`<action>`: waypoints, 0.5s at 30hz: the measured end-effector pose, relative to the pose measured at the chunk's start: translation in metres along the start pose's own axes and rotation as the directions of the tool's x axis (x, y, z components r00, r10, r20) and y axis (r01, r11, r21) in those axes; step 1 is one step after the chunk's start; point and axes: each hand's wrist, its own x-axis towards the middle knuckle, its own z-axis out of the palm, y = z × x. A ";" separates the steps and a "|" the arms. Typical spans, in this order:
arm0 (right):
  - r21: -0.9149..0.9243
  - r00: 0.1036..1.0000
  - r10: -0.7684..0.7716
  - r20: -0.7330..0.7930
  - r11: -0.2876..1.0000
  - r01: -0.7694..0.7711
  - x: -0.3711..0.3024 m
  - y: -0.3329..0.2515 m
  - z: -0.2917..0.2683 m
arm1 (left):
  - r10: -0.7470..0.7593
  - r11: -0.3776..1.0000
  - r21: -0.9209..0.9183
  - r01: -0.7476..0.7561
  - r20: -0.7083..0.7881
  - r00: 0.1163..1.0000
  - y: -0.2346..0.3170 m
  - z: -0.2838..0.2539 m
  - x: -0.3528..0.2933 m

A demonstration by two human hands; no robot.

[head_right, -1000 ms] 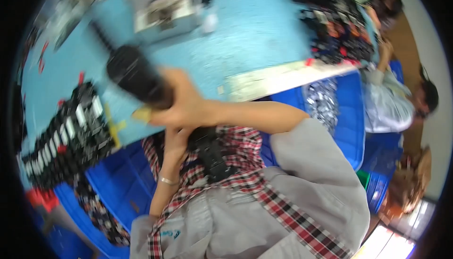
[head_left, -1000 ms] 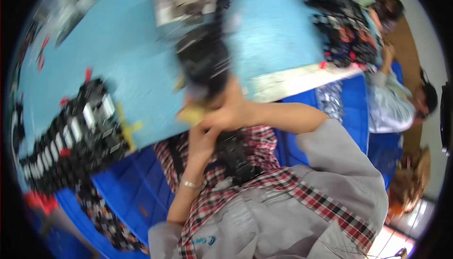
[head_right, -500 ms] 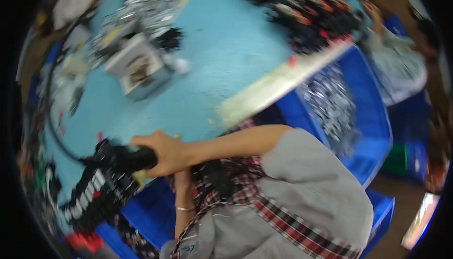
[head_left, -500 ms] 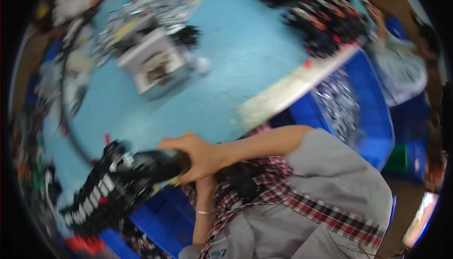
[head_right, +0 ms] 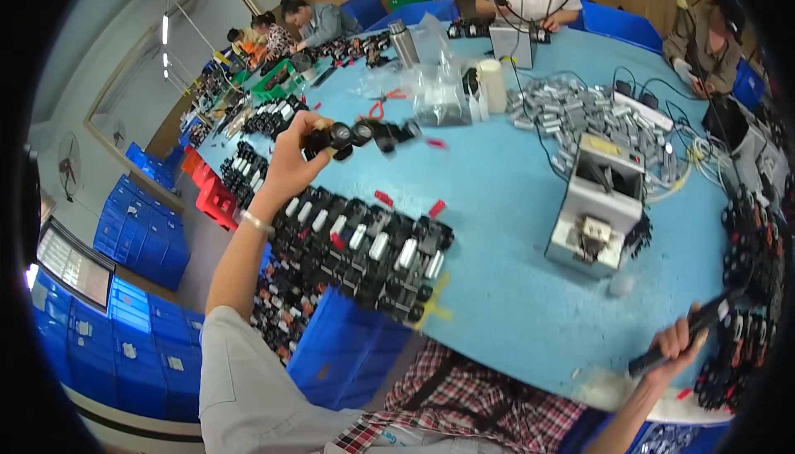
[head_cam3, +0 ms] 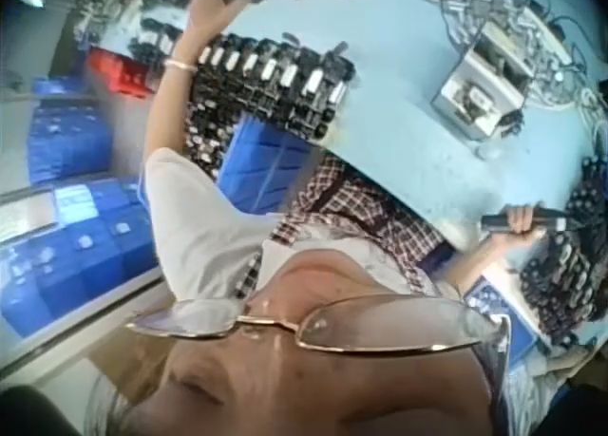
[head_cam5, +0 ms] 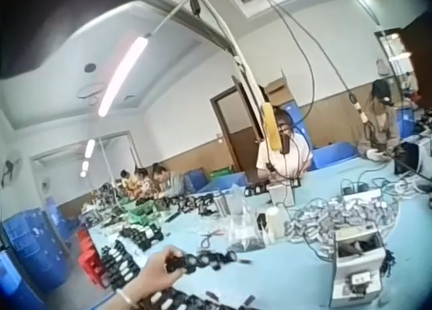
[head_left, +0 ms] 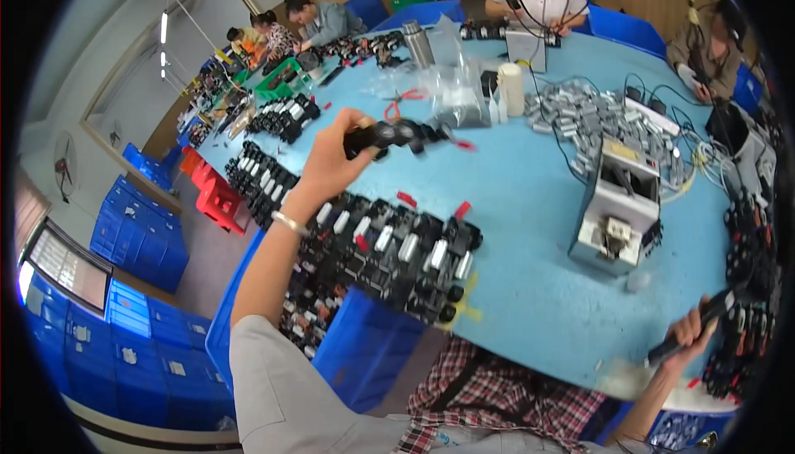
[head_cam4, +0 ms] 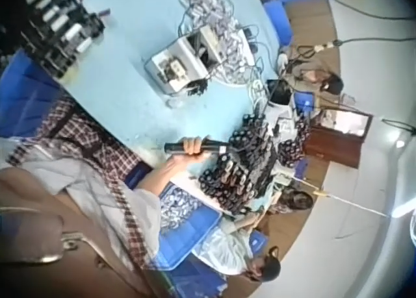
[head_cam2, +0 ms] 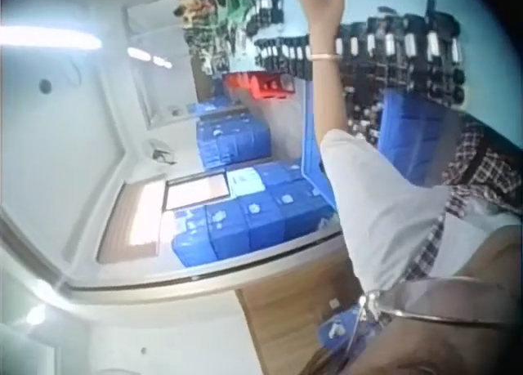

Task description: Assembling small components of toy vehicles using an electric screwdriver at a factory workbench.

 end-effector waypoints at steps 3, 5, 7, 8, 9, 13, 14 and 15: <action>0.038 0.991 0.013 -0.135 0.999 -0.008 -0.019 -0.001 -0.033 | 0.199 0.894 0.388 -0.225 0.107 0.974 -0.136 -0.001 0.003; -0.005 0.973 -0.069 -0.218 0.998 0.070 -0.015 -0.004 -0.034 | -0.017 0.881 0.466 -0.077 0.195 0.981 -0.209 0.023 -0.004; 0.015 0.982 -0.073 -0.173 0.997 0.077 -0.024 -0.020 -0.050 | 0.031 0.853 0.469 -0.230 0.394 0.918 -0.241 0.049 -0.004; 0.012 0.978 -0.044 -0.204 0.999 0.047 -0.029 -0.032 -0.069 | -0.038 0.900 0.391 -0.194 0.513 0.858 -0.273 0.047 -0.011; 0.084 0.954 -0.036 -0.299 0.994 0.064 -0.031 -0.025 -0.051 | -0.037 0.889 0.389 -0.240 0.584 0.811 -0.268 0.056 0.004; 0.272 0.933 0.030 -0.359 0.960 0.073 -0.001 -0.001 -0.036 | -0.151 0.768 0.567 -0.299 0.613 0.775 -0.251 0.033 0.033; 0.267 0.940 0.087 -0.331 0.964 0.004 0.006 0.003 -0.041 | 0.025 0.809 0.443 -0.386 0.630 0.776 -0.234 0.033 0.053; 0.252 0.903 0.135 -0.409 0.967 -0.030 0.010 0.009 -0.043 | 0.159 0.811 0.377 -0.448 0.594 0.789 -0.169 0.054 0.078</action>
